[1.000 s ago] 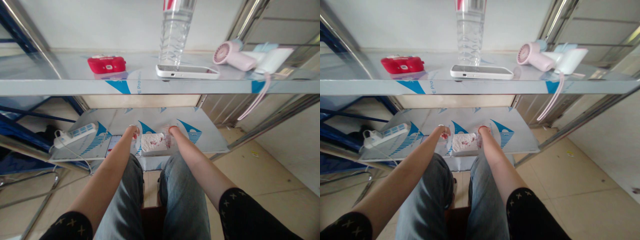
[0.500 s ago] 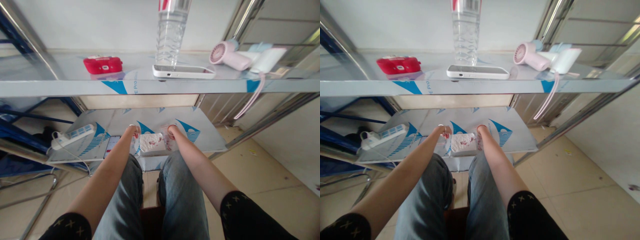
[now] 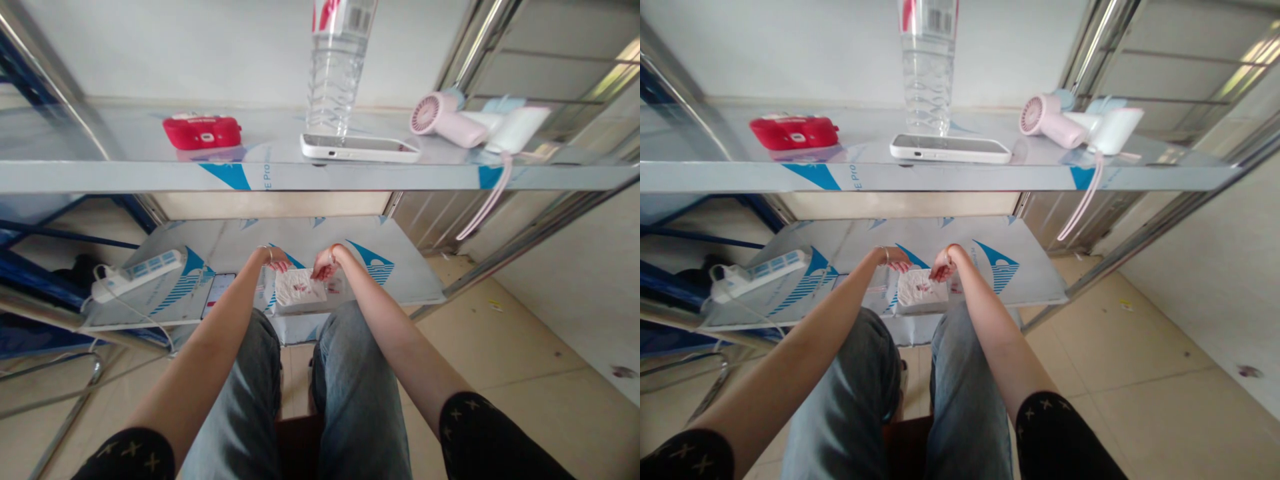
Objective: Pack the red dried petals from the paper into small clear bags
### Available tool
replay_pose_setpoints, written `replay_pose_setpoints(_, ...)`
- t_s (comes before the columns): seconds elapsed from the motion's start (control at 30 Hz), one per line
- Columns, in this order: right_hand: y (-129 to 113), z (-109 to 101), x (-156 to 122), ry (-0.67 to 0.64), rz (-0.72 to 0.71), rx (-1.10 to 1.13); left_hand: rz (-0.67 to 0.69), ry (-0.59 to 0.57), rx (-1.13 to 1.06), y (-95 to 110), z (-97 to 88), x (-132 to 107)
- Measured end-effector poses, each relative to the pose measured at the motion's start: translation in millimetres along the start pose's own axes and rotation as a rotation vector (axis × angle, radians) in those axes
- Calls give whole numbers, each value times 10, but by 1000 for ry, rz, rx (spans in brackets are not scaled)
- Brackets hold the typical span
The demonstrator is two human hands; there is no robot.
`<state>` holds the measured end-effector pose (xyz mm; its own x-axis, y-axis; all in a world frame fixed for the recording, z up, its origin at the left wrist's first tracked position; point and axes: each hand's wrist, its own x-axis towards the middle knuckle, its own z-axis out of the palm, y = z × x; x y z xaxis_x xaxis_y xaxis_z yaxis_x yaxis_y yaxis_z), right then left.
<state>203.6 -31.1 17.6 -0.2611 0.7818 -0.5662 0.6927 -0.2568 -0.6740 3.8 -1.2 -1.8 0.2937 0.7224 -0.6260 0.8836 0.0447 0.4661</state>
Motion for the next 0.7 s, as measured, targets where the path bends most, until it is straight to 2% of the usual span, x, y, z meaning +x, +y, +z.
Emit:
replay_pose_setpoints(0.1, -162, 84, -9, -141, 43, 42, 51, -10, -111, 63, -3, -72)
replay_pose_setpoints(0.13, -203, 114, -4, -147, 22, 84, 82, -16, -157, 74, -3, -92)
replay_pose_setpoints(0.2, -263, 166, 19, -88, -48, 173, 138, -31, -224, 79, -3, -118)
replay_pose_setpoints(0.3, -295, 208, 70, -8, -99, 229, 145, 3, -187, 64, -8, -121)
replay_pose_setpoints(0.43, -257, 212, 136, -31, -132, 270, 104, 90, -167, 42, -24, -94)
replay_pose_setpoints(0.7, -146, 236, 294, -87, -128, 275, 62, 102, -124, 110, -13, -178)
